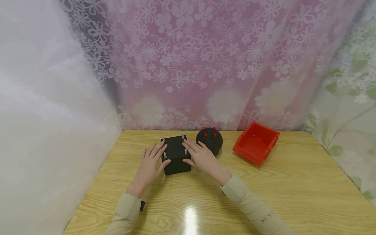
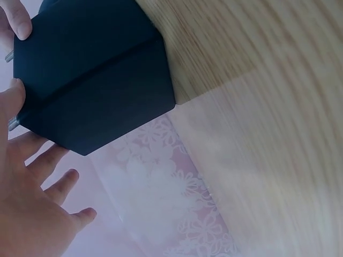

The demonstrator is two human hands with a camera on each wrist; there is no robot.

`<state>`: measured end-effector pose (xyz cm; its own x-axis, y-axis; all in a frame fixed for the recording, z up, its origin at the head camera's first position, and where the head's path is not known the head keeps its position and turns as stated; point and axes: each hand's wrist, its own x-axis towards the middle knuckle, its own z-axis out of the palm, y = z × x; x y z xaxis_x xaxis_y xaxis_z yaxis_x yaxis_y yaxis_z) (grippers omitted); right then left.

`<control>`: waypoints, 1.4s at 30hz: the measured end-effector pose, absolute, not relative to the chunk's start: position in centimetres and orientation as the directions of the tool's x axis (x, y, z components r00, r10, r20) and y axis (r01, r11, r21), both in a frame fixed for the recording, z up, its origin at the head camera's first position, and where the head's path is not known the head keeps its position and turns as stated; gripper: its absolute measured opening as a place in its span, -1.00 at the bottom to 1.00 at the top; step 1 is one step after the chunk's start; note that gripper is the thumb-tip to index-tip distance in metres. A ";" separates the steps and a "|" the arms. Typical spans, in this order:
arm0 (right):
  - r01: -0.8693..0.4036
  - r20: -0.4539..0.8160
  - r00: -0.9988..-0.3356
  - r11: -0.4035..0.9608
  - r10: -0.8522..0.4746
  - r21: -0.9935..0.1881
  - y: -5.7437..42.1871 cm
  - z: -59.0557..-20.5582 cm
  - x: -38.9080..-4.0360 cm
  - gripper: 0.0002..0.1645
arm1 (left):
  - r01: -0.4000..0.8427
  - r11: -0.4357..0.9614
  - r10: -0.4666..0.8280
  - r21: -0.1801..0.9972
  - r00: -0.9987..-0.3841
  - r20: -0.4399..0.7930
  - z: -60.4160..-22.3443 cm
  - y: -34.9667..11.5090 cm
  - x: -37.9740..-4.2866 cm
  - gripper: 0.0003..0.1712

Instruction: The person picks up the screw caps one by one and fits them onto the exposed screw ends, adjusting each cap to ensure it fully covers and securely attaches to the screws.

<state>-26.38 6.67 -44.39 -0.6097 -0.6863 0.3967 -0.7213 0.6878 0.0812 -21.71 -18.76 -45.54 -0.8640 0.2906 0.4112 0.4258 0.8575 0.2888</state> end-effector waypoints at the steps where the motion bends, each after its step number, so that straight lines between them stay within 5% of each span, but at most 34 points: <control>1: -0.720 0.401 -0.610 0.689 -0.684 0.082 6.8 -44.4 -26.3 -0.18 | 0.428 0.857 0.292 0.288 -0.863 0.412 -45.5 -18.7 -21.6 -0.24; 42: -0.699 0.477 -0.596 0.710 -0.646 0.088 10.8 -44.8 -22.4 -0.16 | 0.520 0.808 0.365 0.276 -0.811 0.458 -45.9 -15.3 -19.9 -0.23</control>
<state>-22.36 10.77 -44.82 -0.5959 -0.6462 0.4769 -0.6989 0.7097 0.0883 -19.86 -15.32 -45.89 -0.8107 0.3647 0.4581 0.5198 0.8084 0.2762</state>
